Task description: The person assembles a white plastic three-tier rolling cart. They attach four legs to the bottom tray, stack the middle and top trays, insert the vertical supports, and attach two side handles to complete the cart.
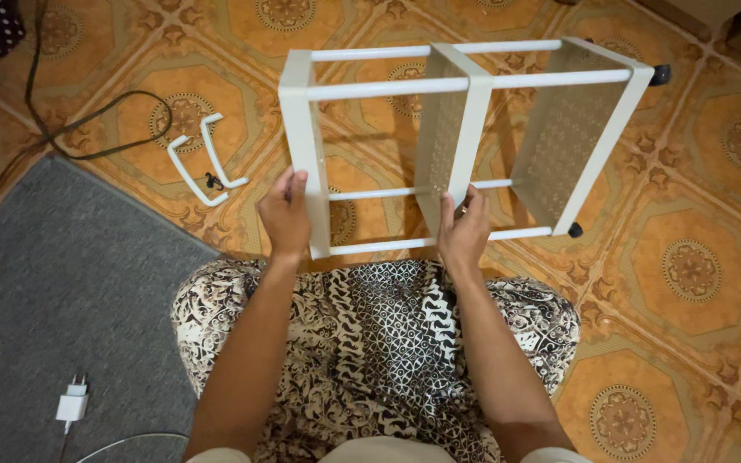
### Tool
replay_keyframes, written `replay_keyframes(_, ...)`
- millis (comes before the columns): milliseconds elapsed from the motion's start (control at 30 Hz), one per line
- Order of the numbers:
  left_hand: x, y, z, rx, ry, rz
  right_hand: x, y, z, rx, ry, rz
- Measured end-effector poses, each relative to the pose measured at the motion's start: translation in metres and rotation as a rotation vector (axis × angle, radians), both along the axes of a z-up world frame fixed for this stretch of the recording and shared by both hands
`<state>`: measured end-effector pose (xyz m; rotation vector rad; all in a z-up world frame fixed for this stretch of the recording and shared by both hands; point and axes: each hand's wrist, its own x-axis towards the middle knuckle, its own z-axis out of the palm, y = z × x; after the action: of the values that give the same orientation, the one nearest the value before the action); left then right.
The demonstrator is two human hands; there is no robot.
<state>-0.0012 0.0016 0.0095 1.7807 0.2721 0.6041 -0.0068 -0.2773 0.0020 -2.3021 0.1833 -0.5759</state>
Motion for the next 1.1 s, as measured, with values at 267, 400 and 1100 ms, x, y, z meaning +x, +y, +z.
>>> replay_keyframes(267,-0.004,-0.003,-0.027,0.195,0.167,-0.219,0.020,0.000,-0.005,-0.101,-0.084,-0.049)
replay_keyframes(400,-0.008,-0.004,-0.040,0.150,0.161,-0.338,0.041,-0.003,0.001,-0.121,-0.050,-0.098)
replay_keyframes(1100,0.027,-0.006,-0.046,0.056,0.374,-0.240,0.068,-0.005,0.031,-0.183,0.271,0.014)
